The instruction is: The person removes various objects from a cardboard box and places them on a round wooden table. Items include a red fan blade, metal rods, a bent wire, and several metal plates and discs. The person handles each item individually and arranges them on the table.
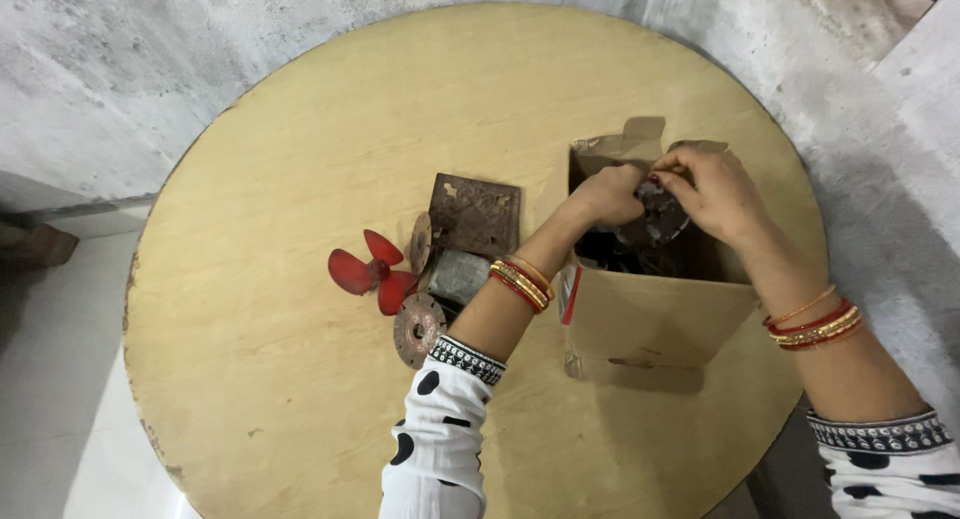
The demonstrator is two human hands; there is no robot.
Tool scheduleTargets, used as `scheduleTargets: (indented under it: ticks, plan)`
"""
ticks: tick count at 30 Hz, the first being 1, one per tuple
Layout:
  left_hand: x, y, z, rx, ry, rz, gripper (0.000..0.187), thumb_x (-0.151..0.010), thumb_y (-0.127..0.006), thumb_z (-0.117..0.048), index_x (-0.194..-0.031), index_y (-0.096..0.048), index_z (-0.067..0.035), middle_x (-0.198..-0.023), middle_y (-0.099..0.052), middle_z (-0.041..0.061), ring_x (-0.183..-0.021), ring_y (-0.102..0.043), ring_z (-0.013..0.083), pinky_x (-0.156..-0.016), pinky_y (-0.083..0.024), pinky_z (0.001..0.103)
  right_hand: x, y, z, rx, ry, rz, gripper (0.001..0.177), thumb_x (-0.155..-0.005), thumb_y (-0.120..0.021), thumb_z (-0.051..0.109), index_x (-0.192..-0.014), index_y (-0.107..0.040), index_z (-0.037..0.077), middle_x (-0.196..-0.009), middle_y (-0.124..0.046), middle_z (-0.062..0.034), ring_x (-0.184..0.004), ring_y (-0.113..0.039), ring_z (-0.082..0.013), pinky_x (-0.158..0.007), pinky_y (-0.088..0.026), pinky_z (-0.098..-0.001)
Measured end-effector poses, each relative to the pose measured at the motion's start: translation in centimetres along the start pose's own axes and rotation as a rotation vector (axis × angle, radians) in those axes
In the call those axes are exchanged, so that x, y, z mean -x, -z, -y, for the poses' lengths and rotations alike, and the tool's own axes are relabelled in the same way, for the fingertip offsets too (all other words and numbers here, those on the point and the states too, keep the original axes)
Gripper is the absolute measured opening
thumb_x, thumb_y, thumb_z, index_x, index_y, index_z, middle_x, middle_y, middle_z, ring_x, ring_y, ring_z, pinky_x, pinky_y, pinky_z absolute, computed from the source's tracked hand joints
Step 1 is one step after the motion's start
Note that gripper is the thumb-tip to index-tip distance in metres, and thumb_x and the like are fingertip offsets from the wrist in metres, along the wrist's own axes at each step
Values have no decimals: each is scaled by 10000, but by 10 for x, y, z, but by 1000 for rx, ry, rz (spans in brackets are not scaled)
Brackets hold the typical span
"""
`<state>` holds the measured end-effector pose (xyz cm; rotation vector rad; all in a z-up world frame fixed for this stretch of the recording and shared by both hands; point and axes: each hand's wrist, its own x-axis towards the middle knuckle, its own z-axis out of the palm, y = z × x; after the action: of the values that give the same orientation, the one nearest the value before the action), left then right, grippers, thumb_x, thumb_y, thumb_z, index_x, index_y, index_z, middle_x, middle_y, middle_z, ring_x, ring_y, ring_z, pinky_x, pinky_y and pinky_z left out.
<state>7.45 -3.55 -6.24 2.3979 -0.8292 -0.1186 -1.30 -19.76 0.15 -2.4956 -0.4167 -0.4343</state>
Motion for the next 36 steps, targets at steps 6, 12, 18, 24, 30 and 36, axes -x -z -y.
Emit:
scheduleTargets:
  ticks: [6, 12, 18, 24, 30, 36]
  plan:
    - [1, 2, 1, 55, 67, -32, 412, -796, -615, -144, -1189, -671, -36, -1163, -704, 259, -1137, -669, 398, -954, -536, 479, -2, -4, -14, 42, -63, 108, 223, -975, -644, 156, -1135, -732, 28, -1047, -747, -189, -956, -719, -359, -829, -547, -447]
    - [-5, -3, 5, 45, 82, 0, 374, -804, -636, -139, -1149, -684, -3, -1159, -701, 277, -1147, -669, 400, -960, -536, 467, 0, -5, -17, 25, 48, 106, 238, -966, -633, 149, -1140, -718, 11, -1064, -733, -213, -998, -699, -400, -836, -546, -464]
    - [-2, 11, 2, 118, -80, -121, 388, -745, -628, -80, -1118, -708, -11, -1068, -730, 279, -1074, -705, 403, -924, -556, 461, -1, 1, -7, 44, 38, -37, 203, -968, -688, 142, -1111, -744, 9, -1006, -737, -214, -923, -706, -396, -786, -548, -461]
    - [31, 48, -12, 185, -332, -302, 339, -743, -648, -60, -1071, -718, -11, -978, -749, 248, -960, -718, 414, -837, -567, 473, 6, 13, 16, -76, -1, -109, 212, -1009, -697, 100, -1198, -724, 8, -972, -758, -155, -764, -710, -215, -699, -543, -359]
    - [79, 91, -31, 210, -234, -265, 273, -801, -669, -50, -1065, -733, -16, -866, -759, 204, -818, -770, 332, -744, -579, 419, 15, 27, 60, -90, 181, -173, 201, -1053, -699, 90, -1226, -711, -12, -1022, -752, -162, -820, -713, -188, -720, -553, -313]
    - [129, 133, -33, 242, -232, -308, 251, -819, -702, -48, -1063, -710, 6, -819, -768, 150, -750, -780, 242, -680, -595, 357, 20, 28, 110, -165, 257, -159, 230, -1052, -660, 54, -1263, -694, -32, -1065, -746, -167, -799, -705, -195, -690, -545, -309]
